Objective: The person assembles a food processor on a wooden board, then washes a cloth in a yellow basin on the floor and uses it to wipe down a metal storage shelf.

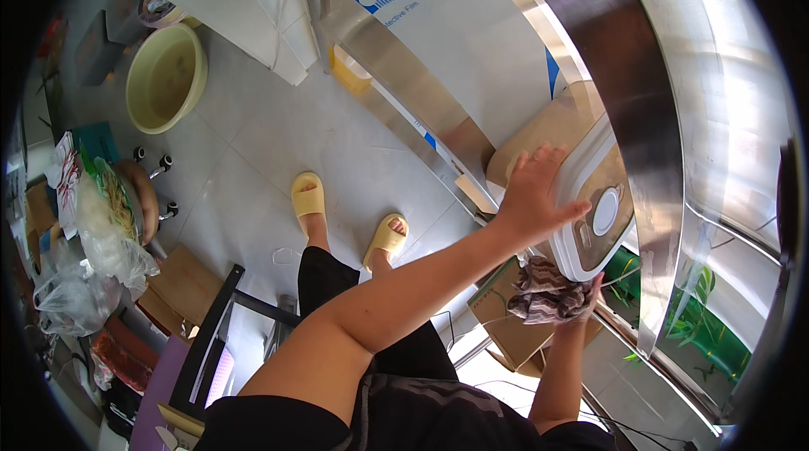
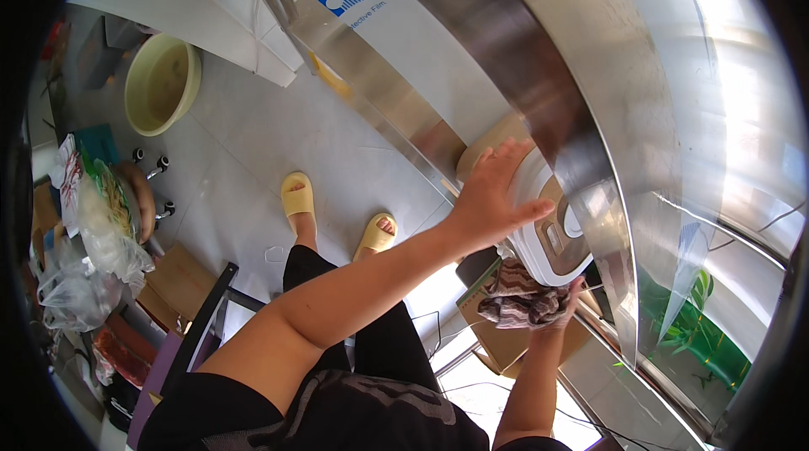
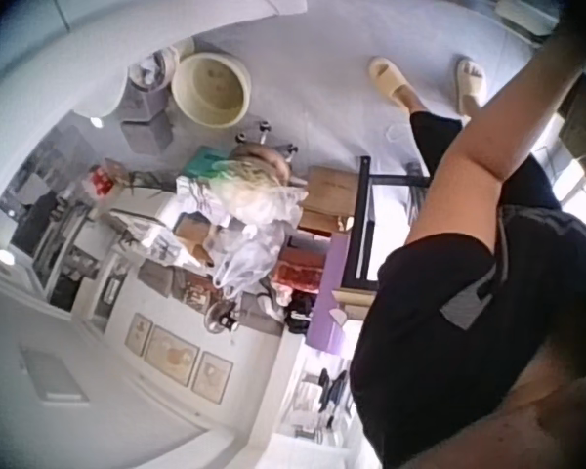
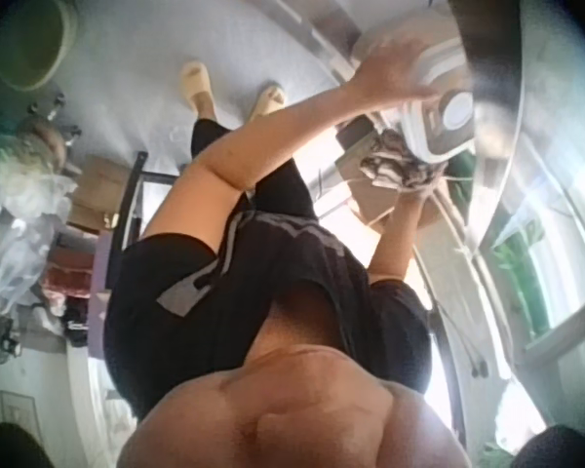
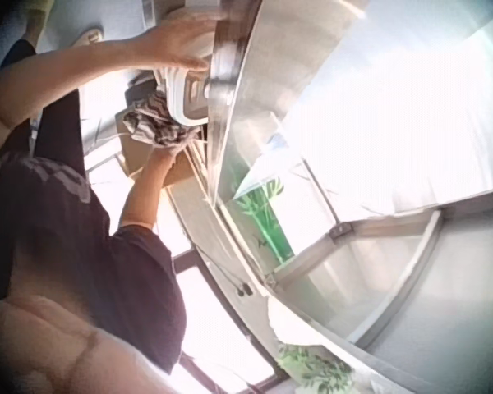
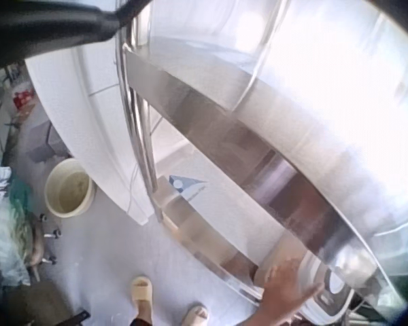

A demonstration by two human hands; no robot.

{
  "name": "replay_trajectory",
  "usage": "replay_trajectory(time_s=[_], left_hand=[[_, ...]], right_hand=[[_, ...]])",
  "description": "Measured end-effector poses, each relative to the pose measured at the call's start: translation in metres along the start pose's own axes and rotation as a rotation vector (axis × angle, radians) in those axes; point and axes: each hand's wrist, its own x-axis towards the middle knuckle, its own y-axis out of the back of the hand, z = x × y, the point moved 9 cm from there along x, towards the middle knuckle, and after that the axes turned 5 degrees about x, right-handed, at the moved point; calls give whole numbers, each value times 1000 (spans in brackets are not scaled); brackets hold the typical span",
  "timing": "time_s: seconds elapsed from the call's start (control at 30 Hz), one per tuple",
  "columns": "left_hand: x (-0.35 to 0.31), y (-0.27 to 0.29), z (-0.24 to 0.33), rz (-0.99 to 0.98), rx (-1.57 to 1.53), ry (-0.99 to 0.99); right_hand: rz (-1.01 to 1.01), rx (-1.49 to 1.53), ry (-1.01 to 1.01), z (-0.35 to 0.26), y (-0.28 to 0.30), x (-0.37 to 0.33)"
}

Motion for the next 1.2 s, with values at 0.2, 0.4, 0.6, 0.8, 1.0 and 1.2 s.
replay_trajectory(time_s=[0.2, 0.4, 0.6, 0.8, 1.0, 1.2], left_hand=[[-50, 99, -84, 182, -249, 414], [-155, 204, -162, 564, -426, 743], [-208, 240, -191, 627, -409, 894], [-222, 249, -201, 597, -485, 911], [-241, 276, -212, 662, -463, 903], [-244, 274, -204, 699, -475, 920]], right_hand=[[-136, 227, -496, 148, -70, -46], [-156, -116, -168, 155, -207, 27], [18, -1309, 1247, 41, -315, 98], [294, -1642, 605, 104, -332, 191], [-112, -1719, 922, 144, -470, 188], [-509, -1728, 1091, 199, -475, 108]])
